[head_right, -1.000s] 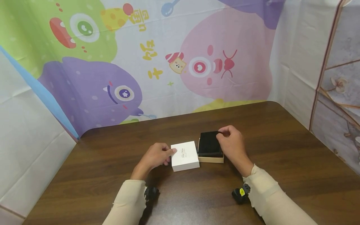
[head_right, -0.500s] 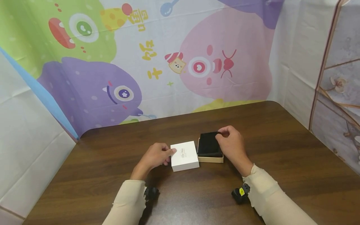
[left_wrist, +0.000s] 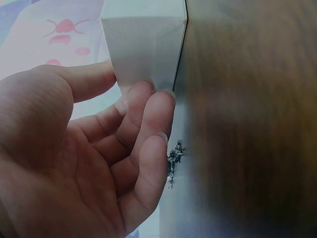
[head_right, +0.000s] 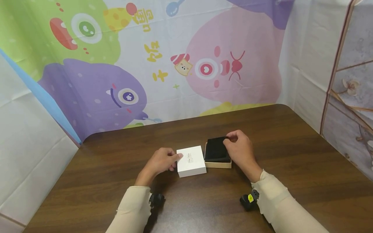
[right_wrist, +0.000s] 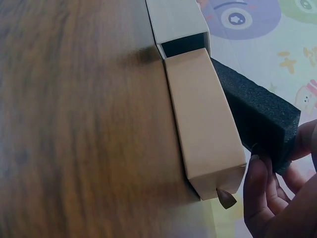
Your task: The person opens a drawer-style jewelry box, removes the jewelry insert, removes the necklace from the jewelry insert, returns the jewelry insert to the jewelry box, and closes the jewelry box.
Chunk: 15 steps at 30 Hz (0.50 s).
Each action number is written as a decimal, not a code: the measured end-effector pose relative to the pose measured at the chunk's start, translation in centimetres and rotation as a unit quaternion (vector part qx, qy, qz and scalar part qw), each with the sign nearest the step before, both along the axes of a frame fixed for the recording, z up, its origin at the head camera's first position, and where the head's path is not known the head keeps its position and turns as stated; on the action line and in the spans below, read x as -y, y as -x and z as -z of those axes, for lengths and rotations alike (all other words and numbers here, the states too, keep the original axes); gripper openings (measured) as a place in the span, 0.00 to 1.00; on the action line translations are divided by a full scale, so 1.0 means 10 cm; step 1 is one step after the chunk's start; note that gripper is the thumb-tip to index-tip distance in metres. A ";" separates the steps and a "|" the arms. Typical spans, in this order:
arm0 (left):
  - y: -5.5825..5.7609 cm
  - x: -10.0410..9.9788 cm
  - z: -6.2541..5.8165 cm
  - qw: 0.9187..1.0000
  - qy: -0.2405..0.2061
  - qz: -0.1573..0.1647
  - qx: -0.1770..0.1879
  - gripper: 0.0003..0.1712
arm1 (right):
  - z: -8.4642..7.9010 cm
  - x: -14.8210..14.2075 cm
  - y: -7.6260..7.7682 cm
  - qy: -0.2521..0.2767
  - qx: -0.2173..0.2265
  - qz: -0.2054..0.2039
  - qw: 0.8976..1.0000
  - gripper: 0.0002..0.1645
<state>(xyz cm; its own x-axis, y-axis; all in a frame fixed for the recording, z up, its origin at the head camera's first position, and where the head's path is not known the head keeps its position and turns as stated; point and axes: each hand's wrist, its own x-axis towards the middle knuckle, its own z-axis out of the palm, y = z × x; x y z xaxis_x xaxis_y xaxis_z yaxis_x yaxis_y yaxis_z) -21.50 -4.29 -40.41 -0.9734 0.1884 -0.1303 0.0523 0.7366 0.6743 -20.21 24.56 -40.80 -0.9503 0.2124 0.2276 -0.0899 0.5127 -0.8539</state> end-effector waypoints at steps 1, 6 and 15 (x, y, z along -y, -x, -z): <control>0.00 0.00 0.00 1.000 0.000 0.001 0.000 0.18 | 0.00 0.00 0.00 0.000 0.003 -0.001 1.000 0.15; -0.01 0.00 0.00 1.000 -0.003 0.004 0.001 0.18 | -0.01 0.00 -0.01 -0.001 0.010 -0.009 1.000 0.18; 0.00 0.00 -0.01 1.000 0.002 0.001 -0.001 0.18 | -0.01 0.00 0.00 0.003 0.012 -0.012 1.000 0.20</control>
